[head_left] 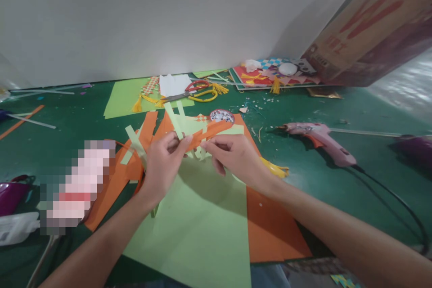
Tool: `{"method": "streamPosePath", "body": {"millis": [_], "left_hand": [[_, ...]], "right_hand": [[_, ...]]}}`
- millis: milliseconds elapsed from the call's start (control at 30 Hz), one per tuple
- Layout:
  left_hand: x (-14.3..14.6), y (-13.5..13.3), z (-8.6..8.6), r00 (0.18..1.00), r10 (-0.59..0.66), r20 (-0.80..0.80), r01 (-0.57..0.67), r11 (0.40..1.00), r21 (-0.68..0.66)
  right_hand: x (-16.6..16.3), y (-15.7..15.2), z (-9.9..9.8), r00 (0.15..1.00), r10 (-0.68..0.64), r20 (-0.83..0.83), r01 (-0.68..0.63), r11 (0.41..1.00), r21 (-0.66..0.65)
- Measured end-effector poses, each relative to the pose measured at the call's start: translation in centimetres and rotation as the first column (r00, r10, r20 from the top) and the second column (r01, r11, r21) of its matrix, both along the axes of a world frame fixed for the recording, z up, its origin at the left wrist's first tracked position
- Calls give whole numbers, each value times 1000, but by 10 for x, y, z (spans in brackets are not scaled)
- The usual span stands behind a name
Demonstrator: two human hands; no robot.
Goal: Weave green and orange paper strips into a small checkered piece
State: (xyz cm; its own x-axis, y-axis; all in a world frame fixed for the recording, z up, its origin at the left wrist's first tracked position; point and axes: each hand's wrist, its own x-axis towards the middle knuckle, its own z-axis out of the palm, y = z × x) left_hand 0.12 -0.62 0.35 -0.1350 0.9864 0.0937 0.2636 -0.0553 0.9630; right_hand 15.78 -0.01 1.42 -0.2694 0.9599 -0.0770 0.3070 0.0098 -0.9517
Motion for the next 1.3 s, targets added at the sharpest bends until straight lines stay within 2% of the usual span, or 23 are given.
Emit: {"method": "streamPosePath", "body": {"millis": [167,267,400,533,667,767,967,1200,1300], "left_hand": [[0,-2,-2,986,32,-161,-24,998,55],[0,-2,-3,984,73,-165,-61,995,76],[1,-3,-4,983,65,-171,-51,995,83],[1,-4,-3,957,63,-284,-36,994,100],[1,-5,-2,942,47,-331,-19,996,88],[1,-5,-2,946,33,-323,-10,997,74],[2,-4,-1,959,-31,-282,40,999,28],[5,-5,1,967,-167,-191,159,986,-57],[6,-6,1,959,-206,-197,197,978,-65]], "right_hand": [[2,2,1,999,29,-42,-31,997,-65],[3,4,1,994,41,-103,-54,990,-130],[2,5,-1,997,16,-77,-25,993,-116],[1,4,-3,999,-14,29,15,1000,-27],[1,5,-6,991,-51,124,31,986,162],[3,7,-8,992,-18,122,-15,965,262],[7,10,-8,995,67,74,-89,923,374],[9,9,-8,985,9,170,-86,888,452],[10,10,-9,985,5,174,-98,840,534]]}}
